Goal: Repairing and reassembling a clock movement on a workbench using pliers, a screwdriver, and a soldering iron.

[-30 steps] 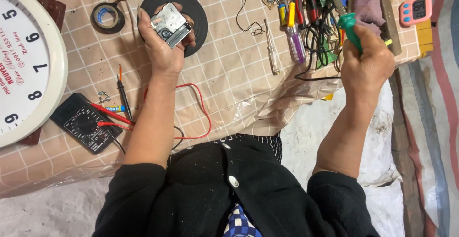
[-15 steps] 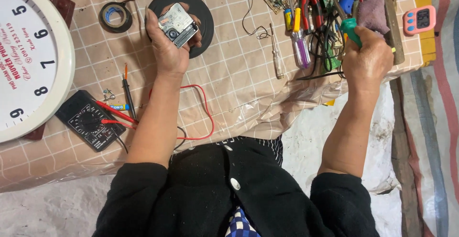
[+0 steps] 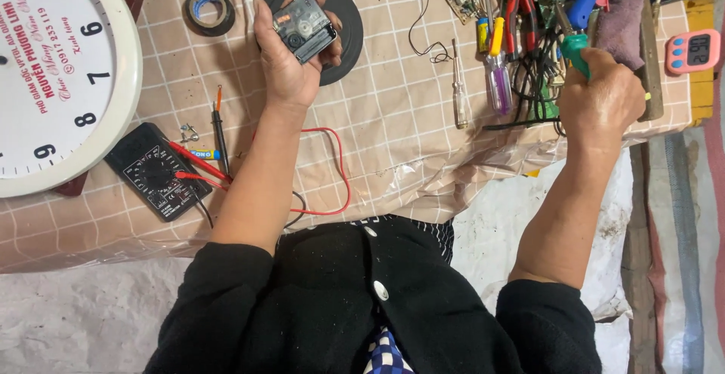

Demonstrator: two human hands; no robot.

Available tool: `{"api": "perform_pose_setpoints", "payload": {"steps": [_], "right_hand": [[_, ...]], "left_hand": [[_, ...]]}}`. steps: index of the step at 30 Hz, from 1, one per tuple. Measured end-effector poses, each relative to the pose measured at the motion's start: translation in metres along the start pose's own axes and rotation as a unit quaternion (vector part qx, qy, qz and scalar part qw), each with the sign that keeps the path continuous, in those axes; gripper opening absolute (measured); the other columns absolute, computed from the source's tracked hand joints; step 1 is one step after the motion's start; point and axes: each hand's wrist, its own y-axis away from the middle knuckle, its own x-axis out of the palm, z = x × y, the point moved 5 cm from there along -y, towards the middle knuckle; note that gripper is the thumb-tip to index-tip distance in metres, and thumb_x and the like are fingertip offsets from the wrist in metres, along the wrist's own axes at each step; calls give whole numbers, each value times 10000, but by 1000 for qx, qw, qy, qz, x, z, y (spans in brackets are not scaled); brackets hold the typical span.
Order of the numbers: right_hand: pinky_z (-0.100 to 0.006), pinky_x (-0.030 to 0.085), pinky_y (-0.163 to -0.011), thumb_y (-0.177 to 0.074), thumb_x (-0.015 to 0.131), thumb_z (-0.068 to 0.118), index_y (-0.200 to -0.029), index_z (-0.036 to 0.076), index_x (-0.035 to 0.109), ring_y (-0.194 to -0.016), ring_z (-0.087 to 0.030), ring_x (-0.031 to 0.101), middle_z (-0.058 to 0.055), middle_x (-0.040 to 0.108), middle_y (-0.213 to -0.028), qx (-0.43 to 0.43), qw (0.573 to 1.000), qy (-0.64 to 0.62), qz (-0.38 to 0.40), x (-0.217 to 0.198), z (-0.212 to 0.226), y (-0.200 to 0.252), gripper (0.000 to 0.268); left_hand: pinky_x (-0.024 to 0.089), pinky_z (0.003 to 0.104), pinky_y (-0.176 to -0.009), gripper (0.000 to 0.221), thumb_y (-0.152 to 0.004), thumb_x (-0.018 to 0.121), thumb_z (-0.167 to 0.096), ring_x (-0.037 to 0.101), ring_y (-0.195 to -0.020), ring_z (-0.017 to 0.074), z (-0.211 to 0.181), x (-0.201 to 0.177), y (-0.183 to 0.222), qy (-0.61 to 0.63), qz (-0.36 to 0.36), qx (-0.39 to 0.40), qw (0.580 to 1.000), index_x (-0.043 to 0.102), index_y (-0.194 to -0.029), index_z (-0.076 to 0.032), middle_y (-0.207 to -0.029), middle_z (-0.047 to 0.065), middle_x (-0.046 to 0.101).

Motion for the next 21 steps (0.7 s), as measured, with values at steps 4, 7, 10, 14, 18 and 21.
{"api": "perform_pose_setpoints", "payload": {"steps": [4,7,10,14,18,21], "right_hand": [[-565,541,-552,-959,678,181,-1284,121,854,-732,-480,718,-205,787,-872,12,1000,-6,10,-3,0,-3,375],[-587,530,-568,-955,695,189,-1284,116,853,-757,-509,705,-232,781,-883,14,1000,-10,16,1,-4,-3,372],[-566,522,-555,-940,695,192,-1270,119,864,-748,-492,701,-221,780,-879,0,1000,-14,4,2,-9,-2,377],[-542,531,-567,-936,686,198,-1258,121,874,-750,-461,714,-205,786,-903,-6,999,-30,-12,3,-16,0,380],[-551,520,-632,-911,710,184,-1298,98,848,-835,-502,696,-247,776,-998,36,996,-84,12,-30,-5,11,420],[-407,521,-597,-988,755,106,-1289,12,871,-828,-336,766,-205,805,-1000,-29,992,-92,-82,-81,29,35,336]], "left_hand": [[440,374,-512,734,-828,426,-733,645,-611,273,0,0,-5,15,23,12,1000,693,-1060,-90,-862,132,724],[437,377,-506,739,-816,430,-736,636,-599,275,-2,2,-4,20,24,12,999,684,-1045,-80,-849,147,716],[442,382,-513,733,-820,430,-733,630,-602,271,-4,2,-4,23,35,18,999,682,-1034,-79,-845,152,708],[453,377,-514,730,-837,424,-722,637,-606,271,-7,6,-2,17,35,29,999,684,-1033,-69,-834,154,711],[459,370,-516,710,-869,414,-704,647,-613,269,-12,9,1,8,49,53,997,672,-1047,-66,-828,158,706],[469,372,-532,717,-869,419,-716,644,-626,272,-14,10,6,8,41,53,998,679,-1059,-75,-844,154,710]]}}
